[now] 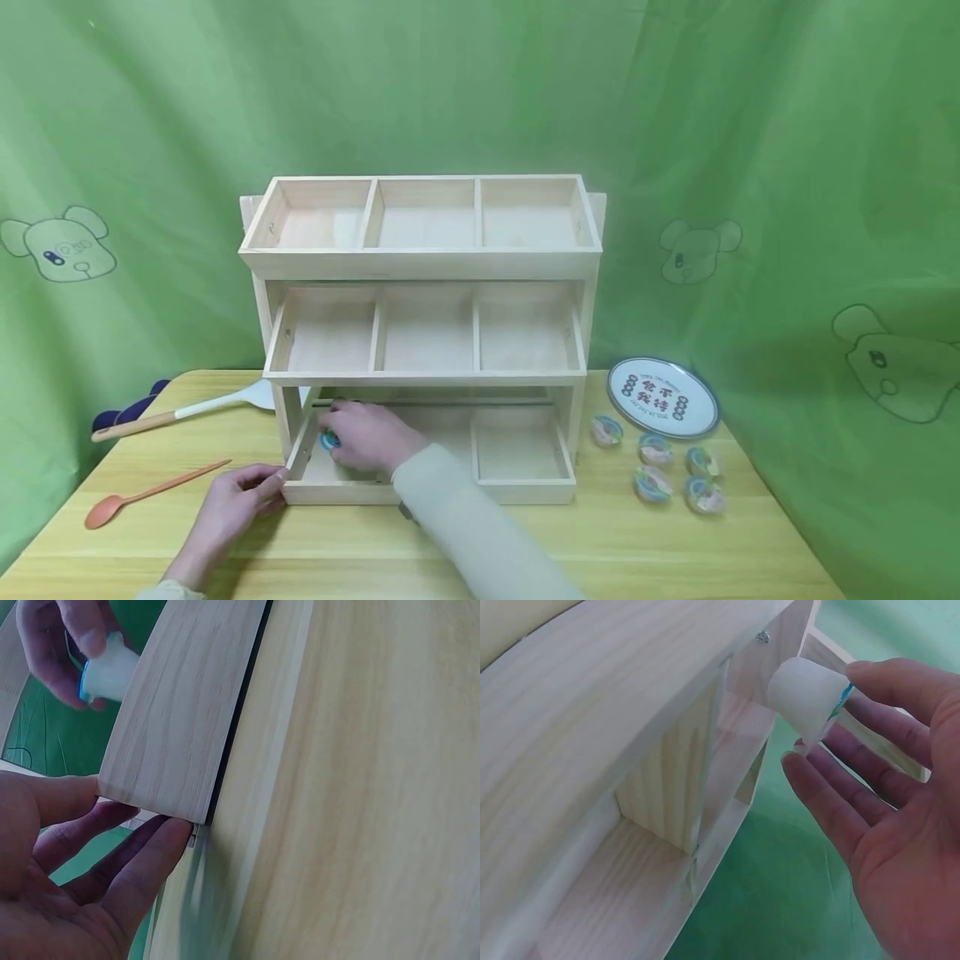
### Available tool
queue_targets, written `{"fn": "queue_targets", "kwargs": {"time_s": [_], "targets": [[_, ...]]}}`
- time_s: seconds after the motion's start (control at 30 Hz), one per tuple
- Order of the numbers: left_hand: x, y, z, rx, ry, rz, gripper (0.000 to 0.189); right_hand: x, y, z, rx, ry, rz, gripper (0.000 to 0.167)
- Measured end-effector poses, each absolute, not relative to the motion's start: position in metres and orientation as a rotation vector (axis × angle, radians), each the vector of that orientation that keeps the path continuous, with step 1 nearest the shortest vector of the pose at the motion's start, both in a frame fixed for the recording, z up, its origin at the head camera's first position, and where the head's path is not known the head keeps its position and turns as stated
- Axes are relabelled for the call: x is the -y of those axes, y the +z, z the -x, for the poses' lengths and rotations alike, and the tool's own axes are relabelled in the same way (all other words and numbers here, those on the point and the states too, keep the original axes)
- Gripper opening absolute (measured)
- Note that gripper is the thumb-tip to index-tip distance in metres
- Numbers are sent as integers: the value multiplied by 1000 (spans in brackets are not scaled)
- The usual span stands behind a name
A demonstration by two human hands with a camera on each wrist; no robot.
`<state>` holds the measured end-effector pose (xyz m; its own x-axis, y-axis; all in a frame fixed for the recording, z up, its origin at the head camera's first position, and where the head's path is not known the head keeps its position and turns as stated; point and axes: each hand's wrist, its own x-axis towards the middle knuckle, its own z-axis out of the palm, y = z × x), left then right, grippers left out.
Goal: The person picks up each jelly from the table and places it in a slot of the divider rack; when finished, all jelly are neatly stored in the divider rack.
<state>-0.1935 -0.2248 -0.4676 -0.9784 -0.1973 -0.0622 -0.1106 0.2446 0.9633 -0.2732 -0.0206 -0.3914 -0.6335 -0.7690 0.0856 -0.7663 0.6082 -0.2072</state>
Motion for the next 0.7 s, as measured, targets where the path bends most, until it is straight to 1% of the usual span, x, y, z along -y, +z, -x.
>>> {"fn": "queue_targets", "kwargs": {"time_s": [0.1, 0.2, 0.27, 0.53, 0.7], "targets": [[225, -468, 193, 2421, -1870, -311, 22, 27, -395, 277, -2792, -361, 1348, 29], [225, -469, 193, 2420, -1864, -321, 23, 32, -399, 282, -2782, -347, 1347, 31], [226, -469, 194, 2423, -1862, -320, 24, 35, -401, 285, -2772, -339, 1334, 34], [227, -470, 195, 2426, -1885, -327, 26, 43, -411, 297, -2734, -314, 1205, 41], [226, -470, 195, 2417, -1899, -325, 25, 46, -418, 303, -2728, -324, 1183, 37]]}}
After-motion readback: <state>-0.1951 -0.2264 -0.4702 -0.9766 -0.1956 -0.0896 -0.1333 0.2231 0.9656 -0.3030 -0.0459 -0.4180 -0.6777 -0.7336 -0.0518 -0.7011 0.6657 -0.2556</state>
